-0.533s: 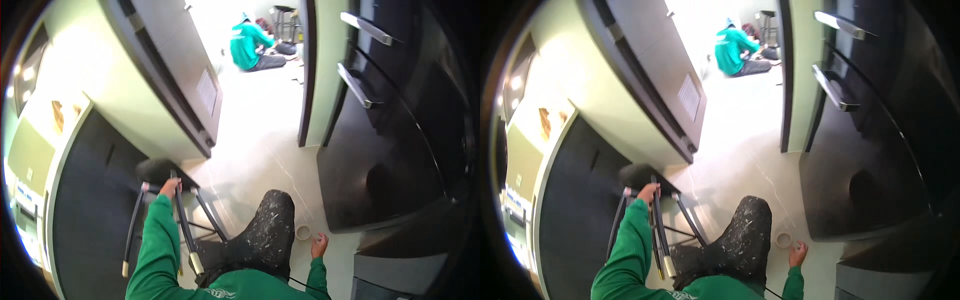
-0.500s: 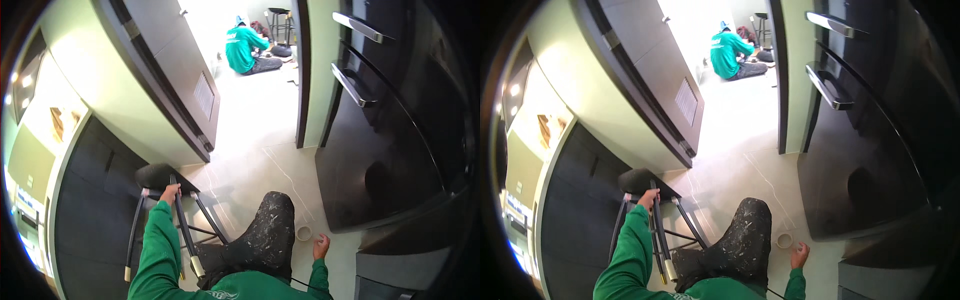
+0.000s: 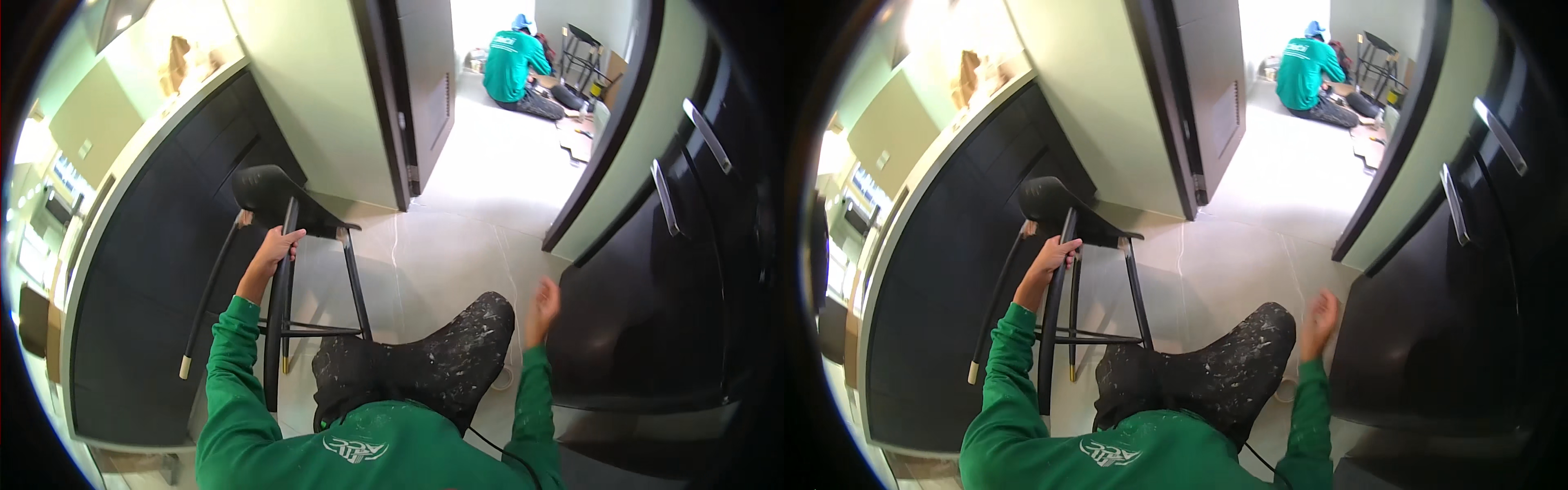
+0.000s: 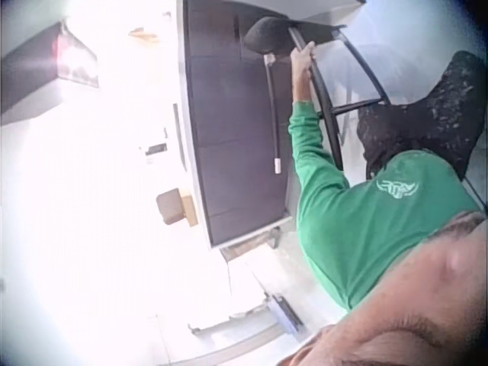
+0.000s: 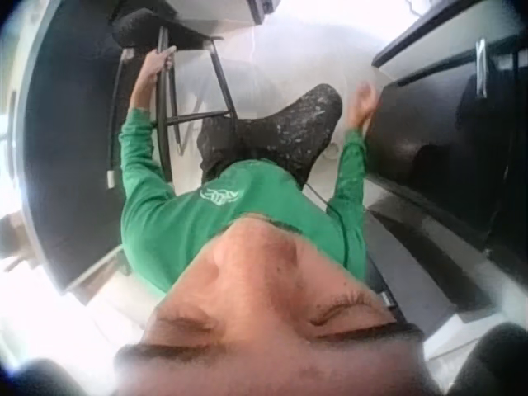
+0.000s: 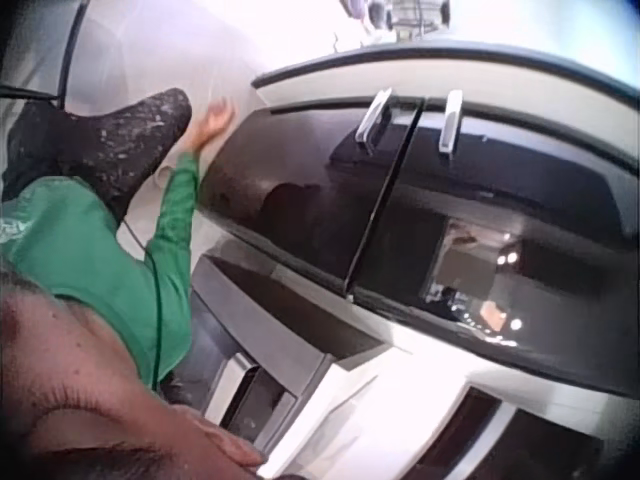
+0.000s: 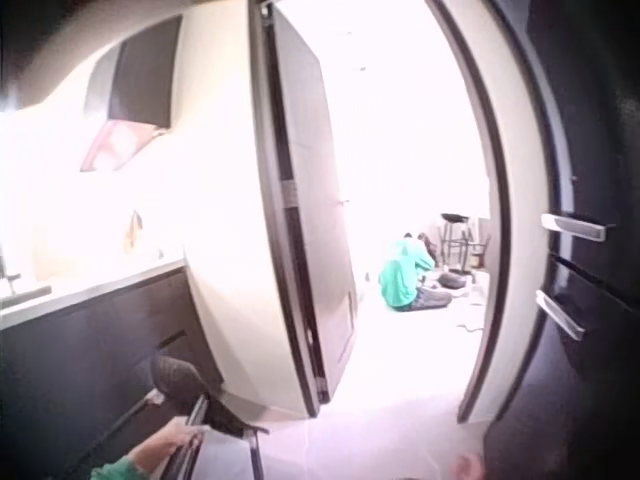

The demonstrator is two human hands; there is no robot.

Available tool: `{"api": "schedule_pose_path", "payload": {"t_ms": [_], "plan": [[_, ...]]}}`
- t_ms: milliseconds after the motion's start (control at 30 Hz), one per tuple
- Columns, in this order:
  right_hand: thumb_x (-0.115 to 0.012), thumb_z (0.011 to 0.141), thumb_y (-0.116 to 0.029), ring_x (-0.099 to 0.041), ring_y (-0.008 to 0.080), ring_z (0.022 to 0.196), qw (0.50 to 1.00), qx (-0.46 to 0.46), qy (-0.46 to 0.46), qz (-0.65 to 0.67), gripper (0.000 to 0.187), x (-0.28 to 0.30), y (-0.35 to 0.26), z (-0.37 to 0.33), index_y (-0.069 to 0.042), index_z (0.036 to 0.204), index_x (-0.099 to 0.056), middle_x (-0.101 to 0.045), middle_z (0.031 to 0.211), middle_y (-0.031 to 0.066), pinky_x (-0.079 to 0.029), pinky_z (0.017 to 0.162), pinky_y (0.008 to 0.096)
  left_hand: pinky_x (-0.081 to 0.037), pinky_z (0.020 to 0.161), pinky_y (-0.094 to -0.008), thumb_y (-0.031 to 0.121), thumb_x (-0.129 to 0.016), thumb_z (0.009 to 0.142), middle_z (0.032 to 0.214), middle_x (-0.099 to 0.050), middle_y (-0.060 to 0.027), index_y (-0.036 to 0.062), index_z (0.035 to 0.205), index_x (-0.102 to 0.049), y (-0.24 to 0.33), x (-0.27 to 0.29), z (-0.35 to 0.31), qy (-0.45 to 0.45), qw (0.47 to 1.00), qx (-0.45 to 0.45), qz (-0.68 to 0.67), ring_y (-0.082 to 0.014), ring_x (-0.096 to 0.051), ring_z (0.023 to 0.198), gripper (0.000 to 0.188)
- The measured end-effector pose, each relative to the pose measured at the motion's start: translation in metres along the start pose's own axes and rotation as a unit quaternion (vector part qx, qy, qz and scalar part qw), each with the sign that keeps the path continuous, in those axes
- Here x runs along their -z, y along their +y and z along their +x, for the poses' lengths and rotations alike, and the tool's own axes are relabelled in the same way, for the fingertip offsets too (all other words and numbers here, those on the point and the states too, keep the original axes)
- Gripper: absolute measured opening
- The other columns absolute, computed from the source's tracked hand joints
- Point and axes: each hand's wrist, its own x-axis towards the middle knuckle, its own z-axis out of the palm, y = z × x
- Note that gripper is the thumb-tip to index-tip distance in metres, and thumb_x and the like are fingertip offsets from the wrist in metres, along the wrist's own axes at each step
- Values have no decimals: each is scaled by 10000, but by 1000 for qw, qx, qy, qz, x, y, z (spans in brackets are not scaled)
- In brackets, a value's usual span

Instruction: The person applies masking tape to the gold-colored tips of a black bar stool's legs, wrapping the tape around each tip one at a time.

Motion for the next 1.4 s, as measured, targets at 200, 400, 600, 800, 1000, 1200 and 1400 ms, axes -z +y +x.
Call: {"api": "schedule_pose_path", "payload": {"t_ms": [200, 400, 600, 800, 1000, 1200, 1400], "plan": [[-798, 939, -416, -634, 223, 1173, 837, -212, -481, 154, 726, -257, -38, -39, -17, 1481, -525, -645, 1291, 141, -527, 989, 356, -493, 484, -268, 172, -787, 936, 712, -568, -1, 48, 1005, -521, 5, 29, -135, 37, 996, -85, -14, -87, -569, 537, 301], [-891, 840, -458, -691, 191, 1042, 669, -257, -678, 162, 735, -373, -77, -156, -5, 1361, -640, -723, 1162, 135, -536, 900, 337, -461, 483, -259, 120, -753, 926, 717, -552, 5, 5, 1083, -531, 13, 11, -237, 96, 985, -131, -54, -84, -552, 519, 295], [-841, 923, -393, -547, 94, 496, 816, -128, -531, 189, 468, -373, -181, -146, -75, 669, -610, -582, 578, 3, -440, 493, 281, -428, 478, -263, 87, -733, 936, 706, -543, 11, 13, 1103, -520, 28, 36, -301, 161, 966, -170, -114, -83, -537, 505, 281], [-824, 946, -156, -518, 69, 488, 756, -39, -600, 257, 242, -309, -306, -34, -55, 942, -603, -569, 643, -21, -410, 459, 248, -400, 407, -258, 88, -777, 843, 674, -546, -18, -3, 1136, -541, 49, 82, -347, 201, 937, -248, -145, -93, -502, 431, 388], [-754, 927, -76, -566, 87, 551, 664, 94, -682, 293, 369, -193, -457, -6, 16, 1217, -546, -582, 773, 13, -456, 499, 255, -370, 397, -246, 183, -719, 917, 659, -468, 2, -29, 1252, -518, 30, 167, -352, 137, 902, -357, -201, -69, -449, 422, 444], [-701, 887, -68, -563, 94, 543, 696, 128, -668, 229, 427, -184, -516, -32, 28, 1277, -554, -564, 726, 11, -459, 514, 260, -377, 433, -228, 130, -632, 1019, 704, -401, 49, -14, 1284, -506, -18, 194, -254, 69, 883, -344, -311, -41, -425, 469, 326], [-672, 900, -86, -567, 92, 511, 728, 77, -667, 142, 415, -246, -513, -1, 50, 1276, -563, -563, 706, 17, -468, 468, 233, -389, 459, -220, 155, -645, 994, 719, -442, 58, 33, 1221, -536, -51, 167, -139, -16, 860, -284, -424, -32, -451, 513, 279]]}}
